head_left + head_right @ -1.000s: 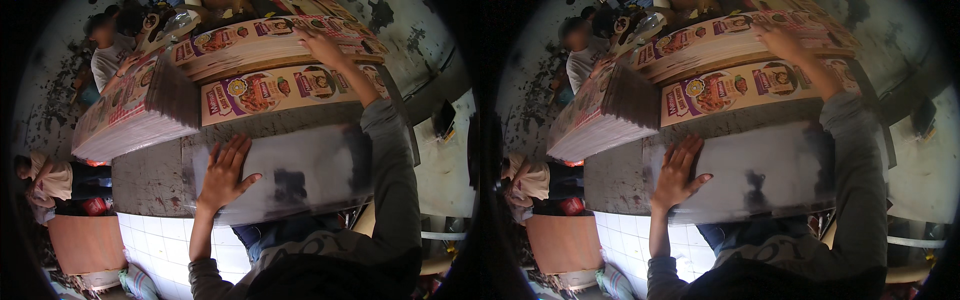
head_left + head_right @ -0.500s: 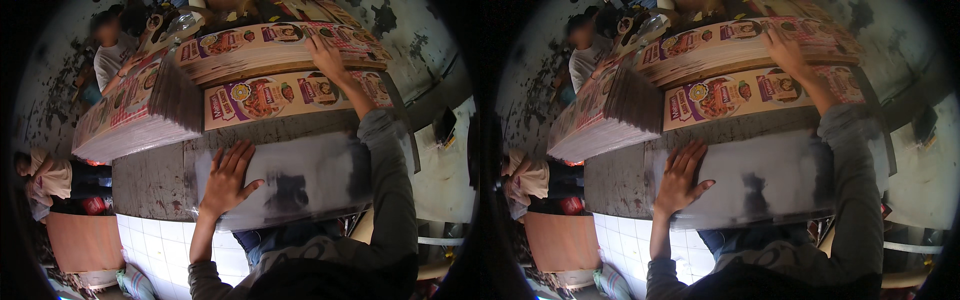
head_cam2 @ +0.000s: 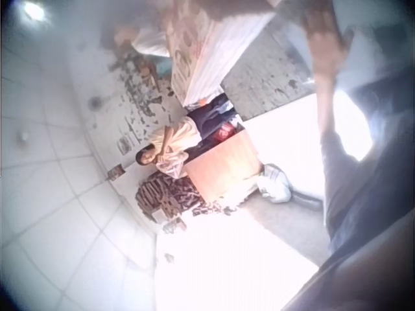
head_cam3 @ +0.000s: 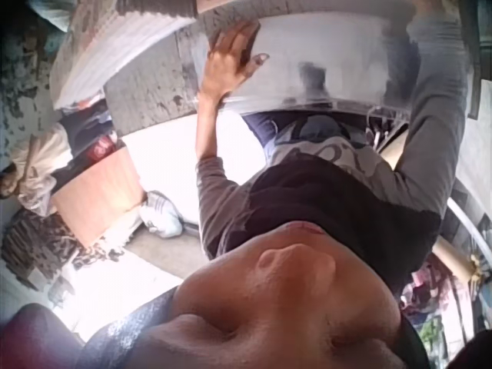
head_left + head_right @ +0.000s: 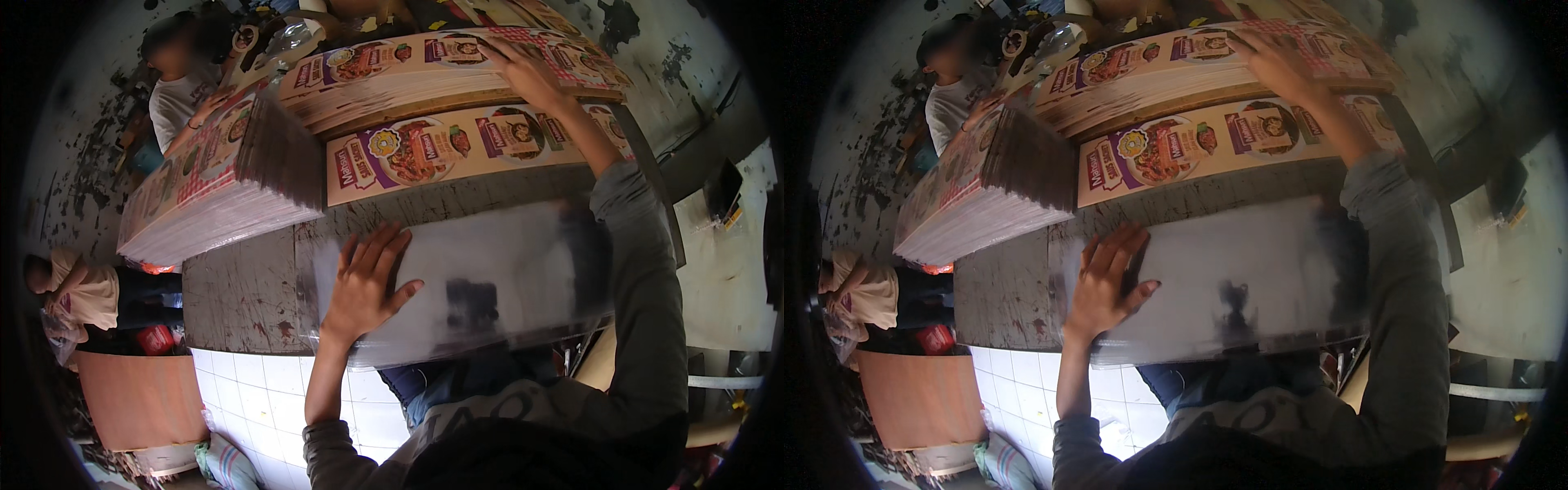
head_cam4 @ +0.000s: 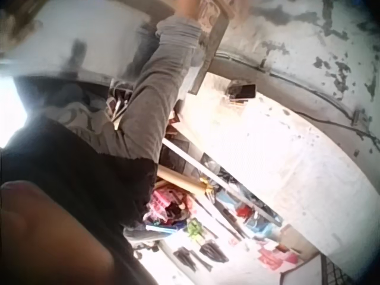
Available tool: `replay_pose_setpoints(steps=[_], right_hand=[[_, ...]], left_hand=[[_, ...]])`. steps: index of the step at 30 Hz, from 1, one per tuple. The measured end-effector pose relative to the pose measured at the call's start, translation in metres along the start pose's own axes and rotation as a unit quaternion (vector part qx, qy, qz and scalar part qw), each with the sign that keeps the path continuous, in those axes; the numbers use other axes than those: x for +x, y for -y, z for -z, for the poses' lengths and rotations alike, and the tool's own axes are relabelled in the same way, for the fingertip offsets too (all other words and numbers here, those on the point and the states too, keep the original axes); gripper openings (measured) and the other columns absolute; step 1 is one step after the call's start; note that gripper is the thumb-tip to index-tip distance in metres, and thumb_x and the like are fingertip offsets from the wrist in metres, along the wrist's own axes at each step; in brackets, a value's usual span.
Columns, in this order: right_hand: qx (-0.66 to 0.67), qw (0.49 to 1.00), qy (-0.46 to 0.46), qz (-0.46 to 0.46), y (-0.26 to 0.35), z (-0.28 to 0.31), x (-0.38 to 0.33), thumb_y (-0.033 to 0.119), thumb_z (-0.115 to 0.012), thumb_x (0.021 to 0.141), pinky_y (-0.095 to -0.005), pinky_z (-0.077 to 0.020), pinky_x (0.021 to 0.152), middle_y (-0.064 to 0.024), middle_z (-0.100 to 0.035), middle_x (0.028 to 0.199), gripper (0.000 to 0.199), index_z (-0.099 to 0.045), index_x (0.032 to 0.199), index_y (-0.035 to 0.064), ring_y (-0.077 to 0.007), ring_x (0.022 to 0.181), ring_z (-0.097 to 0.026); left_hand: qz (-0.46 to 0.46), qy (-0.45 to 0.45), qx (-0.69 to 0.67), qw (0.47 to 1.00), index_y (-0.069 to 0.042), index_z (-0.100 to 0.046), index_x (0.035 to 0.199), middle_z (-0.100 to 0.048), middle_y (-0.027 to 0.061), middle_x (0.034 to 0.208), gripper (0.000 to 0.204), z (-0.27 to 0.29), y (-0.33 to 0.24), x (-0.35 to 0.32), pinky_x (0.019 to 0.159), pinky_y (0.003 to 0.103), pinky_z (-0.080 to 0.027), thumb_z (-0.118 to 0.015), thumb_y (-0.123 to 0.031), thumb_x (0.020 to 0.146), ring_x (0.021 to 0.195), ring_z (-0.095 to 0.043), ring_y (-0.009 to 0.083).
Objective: The person repeatedly inserts printed cards into clear plastic sleeves by hand.
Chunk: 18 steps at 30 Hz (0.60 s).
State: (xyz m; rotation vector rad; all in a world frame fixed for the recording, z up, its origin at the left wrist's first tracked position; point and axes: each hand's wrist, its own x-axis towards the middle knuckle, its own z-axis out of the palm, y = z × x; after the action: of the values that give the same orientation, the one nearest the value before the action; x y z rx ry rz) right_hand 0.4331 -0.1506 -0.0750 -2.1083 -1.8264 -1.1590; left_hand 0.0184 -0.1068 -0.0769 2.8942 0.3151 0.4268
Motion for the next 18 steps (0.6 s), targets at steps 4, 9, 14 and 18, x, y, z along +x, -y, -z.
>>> replay_pose_setpoints(steps=[4,9,14,18], right_hand=[[0.051,0.985,0.162,-0.03,-0.005,0.029,-0.015,0.0,-0.053,0.081,-0.0409,-0.0424,0.093,-0.0072,-0.038,0.138,0.065,-0.029,0.139,0.017,-0.0219,0.11,-0.052],[0.054,0.991,0.11,-0.051,-0.002,0.136,-0.074,-0.012,-0.046,0.071,-0.0423,-0.0383,0.098,-0.0072,-0.05,0.127,0.066,-0.044,0.13,0.0187,-0.0244,0.117,-0.048],[0.005,0.987,0.145,-0.072,0.027,0.219,-0.155,0.004,-0.045,0.08,-0.0445,-0.025,0.106,-0.0084,-0.048,0.13,0.047,-0.051,0.125,0.0168,-0.024,0.125,-0.039],[0.021,0.963,0.262,-0.057,0.047,0.242,-0.202,0.017,-0.048,0.083,-0.0492,-0.0257,0.104,-0.0098,-0.042,0.134,0.042,-0.051,0.124,0.0121,-0.0268,0.128,-0.035]], left_hand=[[-0.004,-0.038,-0.007,0.999,-0.008,-0.05,0.12,-0.052,0.0098,0.122,0.053,-0.004,0.005,-0.002,0.097,0.043,-0.031,-0.064,-0.037,0.077,0.111,-0.05,0.0244],[-0.004,-0.055,0.004,0.998,-0.009,-0.054,0.114,-0.057,0.006,0.112,0.044,-0.005,0.008,-0.006,0.093,0.038,-0.033,-0.066,-0.029,0.077,0.101,-0.054,0.0199],[-0.063,-0.102,0.078,0.99,-0.01,-0.059,0.111,-0.057,0.0058,0.103,0.045,0.008,-0.006,-0.013,0.089,0.037,-0.034,-0.072,-0.02,0.069,0.094,-0.053,0.0212],[-0.046,-0.075,0.077,0.993,-0.009,-0.059,0.106,-0.049,0.0134,0.111,0.037,0.022,-0.014,-0.011,0.092,0.043,-0.029,-0.069,-0.017,0.071,0.104,-0.047,0.0274]])
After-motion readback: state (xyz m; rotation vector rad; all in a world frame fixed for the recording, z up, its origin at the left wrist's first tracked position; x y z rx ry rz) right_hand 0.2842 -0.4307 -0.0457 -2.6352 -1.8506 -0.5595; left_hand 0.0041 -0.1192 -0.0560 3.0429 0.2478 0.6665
